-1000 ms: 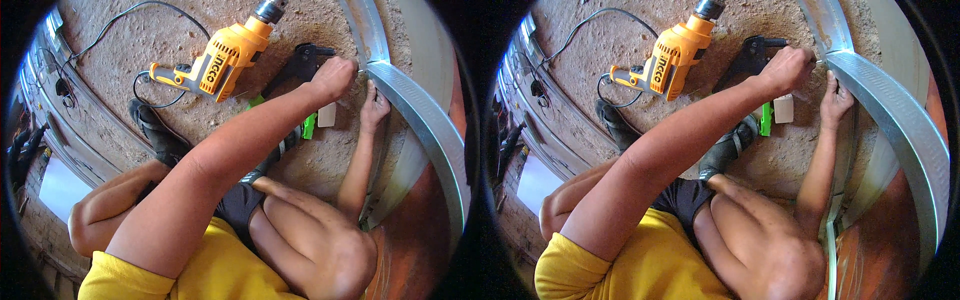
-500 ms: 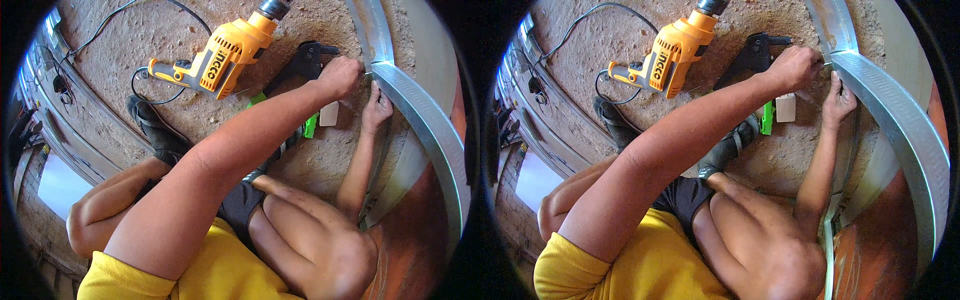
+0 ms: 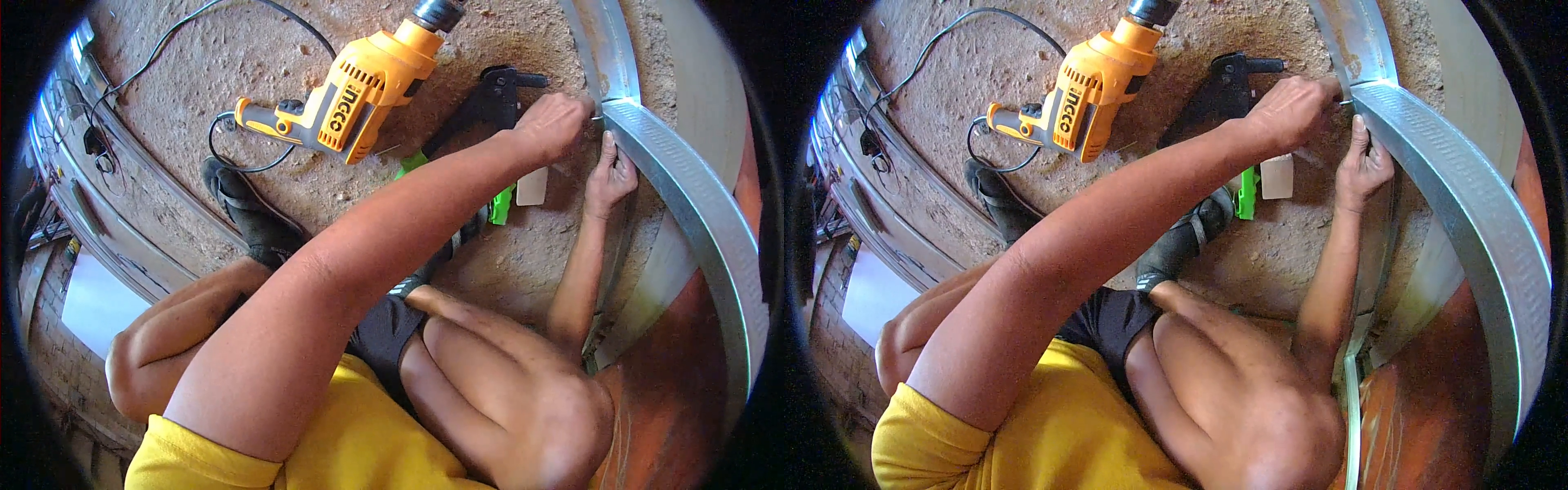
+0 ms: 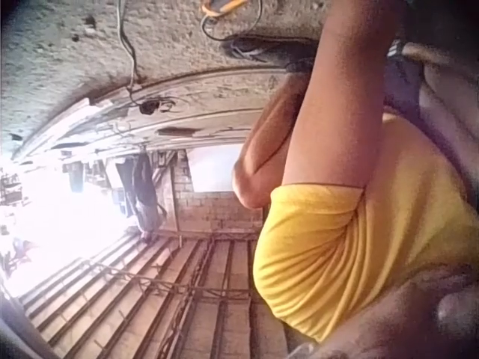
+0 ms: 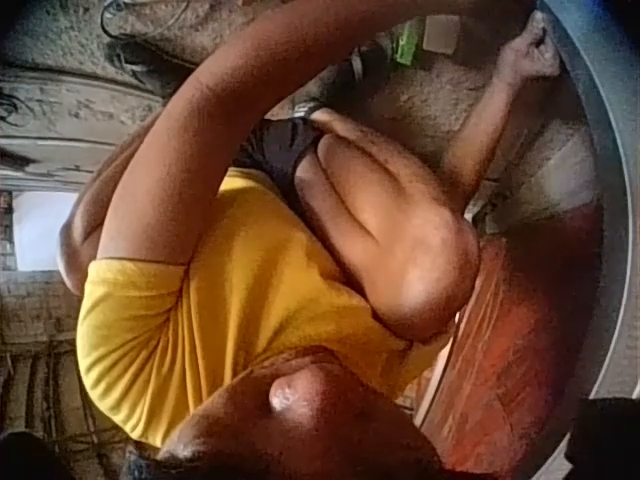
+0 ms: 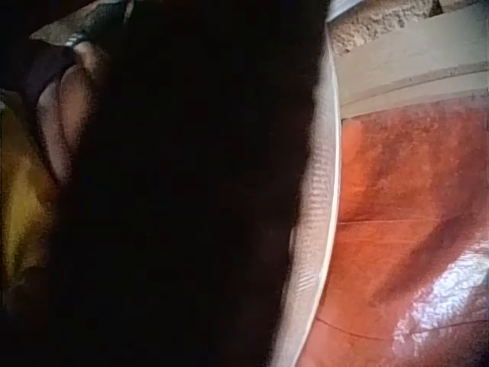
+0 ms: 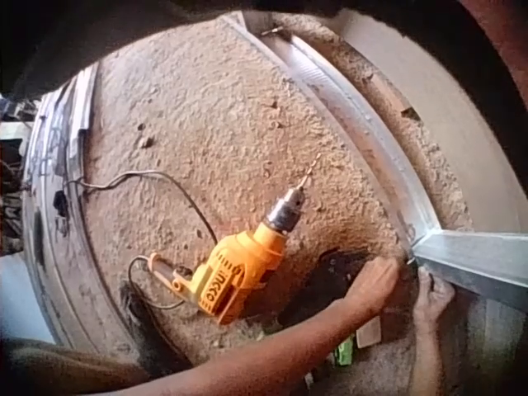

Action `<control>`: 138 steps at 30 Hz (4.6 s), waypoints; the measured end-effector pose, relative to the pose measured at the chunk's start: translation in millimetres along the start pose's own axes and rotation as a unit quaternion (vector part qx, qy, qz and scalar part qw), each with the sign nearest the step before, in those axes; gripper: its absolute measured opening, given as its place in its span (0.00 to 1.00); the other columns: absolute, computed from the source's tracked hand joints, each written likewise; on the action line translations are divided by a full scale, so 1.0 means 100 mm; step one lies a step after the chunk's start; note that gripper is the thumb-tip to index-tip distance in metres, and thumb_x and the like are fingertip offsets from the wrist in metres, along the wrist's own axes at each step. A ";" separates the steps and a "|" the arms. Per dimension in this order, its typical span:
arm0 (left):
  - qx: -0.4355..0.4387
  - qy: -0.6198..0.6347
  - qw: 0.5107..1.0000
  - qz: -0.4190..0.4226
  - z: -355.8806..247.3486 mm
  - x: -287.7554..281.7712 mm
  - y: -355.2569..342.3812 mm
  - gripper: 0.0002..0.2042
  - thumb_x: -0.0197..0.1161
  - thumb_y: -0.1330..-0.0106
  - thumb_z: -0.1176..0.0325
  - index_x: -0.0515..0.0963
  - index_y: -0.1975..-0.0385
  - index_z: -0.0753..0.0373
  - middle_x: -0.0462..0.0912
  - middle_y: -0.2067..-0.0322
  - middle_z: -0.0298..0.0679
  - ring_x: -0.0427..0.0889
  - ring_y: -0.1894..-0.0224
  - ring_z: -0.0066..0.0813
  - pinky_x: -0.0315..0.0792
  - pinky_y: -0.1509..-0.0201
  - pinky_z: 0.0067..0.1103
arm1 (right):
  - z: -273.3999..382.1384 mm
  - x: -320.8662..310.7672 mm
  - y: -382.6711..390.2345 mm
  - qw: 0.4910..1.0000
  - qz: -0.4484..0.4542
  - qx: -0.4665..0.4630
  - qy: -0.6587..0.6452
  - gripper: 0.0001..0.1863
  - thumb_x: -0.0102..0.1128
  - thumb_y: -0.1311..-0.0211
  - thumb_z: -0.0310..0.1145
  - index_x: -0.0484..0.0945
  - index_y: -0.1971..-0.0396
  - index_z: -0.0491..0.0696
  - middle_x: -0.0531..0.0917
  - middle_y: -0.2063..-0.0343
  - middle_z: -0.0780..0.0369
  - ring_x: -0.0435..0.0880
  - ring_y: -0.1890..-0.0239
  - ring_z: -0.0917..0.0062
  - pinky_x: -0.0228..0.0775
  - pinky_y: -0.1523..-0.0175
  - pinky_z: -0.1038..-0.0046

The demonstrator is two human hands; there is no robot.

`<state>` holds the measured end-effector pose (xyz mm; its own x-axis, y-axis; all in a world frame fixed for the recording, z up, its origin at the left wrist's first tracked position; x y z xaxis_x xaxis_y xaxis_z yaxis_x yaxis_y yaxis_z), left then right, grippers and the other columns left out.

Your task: Assembling a metal frame by joining studs using an electric drill and a rivet gun.

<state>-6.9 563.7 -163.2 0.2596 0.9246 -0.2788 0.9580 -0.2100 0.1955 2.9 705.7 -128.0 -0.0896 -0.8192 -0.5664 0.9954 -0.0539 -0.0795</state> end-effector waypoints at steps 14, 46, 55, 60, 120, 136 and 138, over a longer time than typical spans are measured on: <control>-0.038 0.058 0.997 -0.029 0.09 0.06 0.02 0.09 0.54 0.39 0.68 0.74 0.66 0.68 0.77 0.79 0.54 0.80 0.74 0.48 0.73 0.68 0.36 | -0.11 -0.03 0.00 0.999 0.004 0.018 -0.044 0.10 0.59 0.41 0.27 0.79 0.64 0.36 0.82 0.64 0.60 0.78 0.62 0.79 0.68 0.53 0.76; -0.075 -0.047 0.995 -0.040 0.06 0.01 0.07 0.07 0.52 0.41 0.72 0.73 0.65 0.66 0.77 0.76 0.58 0.77 0.70 0.56 0.71 0.68 0.42 | -0.03 0.05 -0.03 0.999 0.002 0.008 -0.040 0.09 0.61 0.42 0.29 0.80 0.65 0.39 0.83 0.65 0.61 0.78 0.62 0.79 0.68 0.52 0.75; 0.008 -0.060 0.998 -0.020 -0.02 0.00 -0.03 0.06 0.53 0.41 0.73 0.74 0.66 0.64 0.77 0.78 0.57 0.79 0.73 0.54 0.72 0.71 0.41 | 0.04 0.10 -0.09 0.996 0.060 -0.030 0.051 0.10 0.60 0.42 0.28 0.78 0.63 0.39 0.82 0.65 0.60 0.78 0.61 0.78 0.68 0.52 0.73; -0.142 0.214 0.965 0.041 0.14 0.14 0.07 0.09 0.53 0.38 0.70 0.74 0.68 0.71 0.76 0.81 0.54 0.79 0.77 0.48 0.72 0.70 0.36 | -0.14 0.13 -0.05 0.994 0.029 0.054 -0.091 0.11 0.62 0.44 0.27 0.77 0.63 0.38 0.82 0.64 0.60 0.78 0.61 0.77 0.68 0.52 0.73; 0.056 -0.480 0.862 0.154 0.16 -2.52 1.68 0.48 0.68 0.61 0.71 0.49 0.35 0.54 0.74 0.64 0.40 0.76 0.61 0.41 0.72 0.59 0.34 | -0.29 -0.84 3.25 0.904 -0.239 0.353 0.019 0.17 0.58 0.43 0.28 0.70 0.54 0.39 0.74 0.62 0.53 0.74 0.61 0.66 0.67 0.56 0.68; 0.132 -0.604 0.769 0.159 -0.19 -2.26 1.91 0.35 0.56 0.45 0.68 0.54 0.36 0.38 0.70 0.60 0.35 0.73 0.69 0.31 0.71 0.68 0.26 | 0.98 1.81 0.87 0.920 0.148 0.225 -0.285 0.39 0.64 0.49 0.52 0.64 0.49 0.35 0.74 0.56 0.52 0.74 0.52 0.72 0.69 0.51 0.71; 0.141 -0.641 0.737 0.162 -0.30 -2.24 1.98 0.36 0.59 0.50 0.68 0.58 0.37 0.40 0.71 0.59 0.36 0.73 0.66 0.31 0.70 0.65 0.26 | 1.28 1.95 0.75 0.892 0.215 0.273 -0.291 0.38 0.64 0.52 0.56 0.68 0.54 0.36 0.78 0.61 0.55 0.76 0.57 0.73 0.70 0.53 0.71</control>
<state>120.8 324.4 -34.4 0.2101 -0.2104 -0.9548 0.7610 -0.5779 0.2948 64.7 468.6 -139.6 0.1788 -0.9802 0.0847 0.8161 0.1959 0.5437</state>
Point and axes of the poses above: each hand's wrist, its own y-axis away from the middle knuckle, its own x-axis out of the palm, z = x × y, the point moved 10 cm from there along -y, towards the middle knuckle
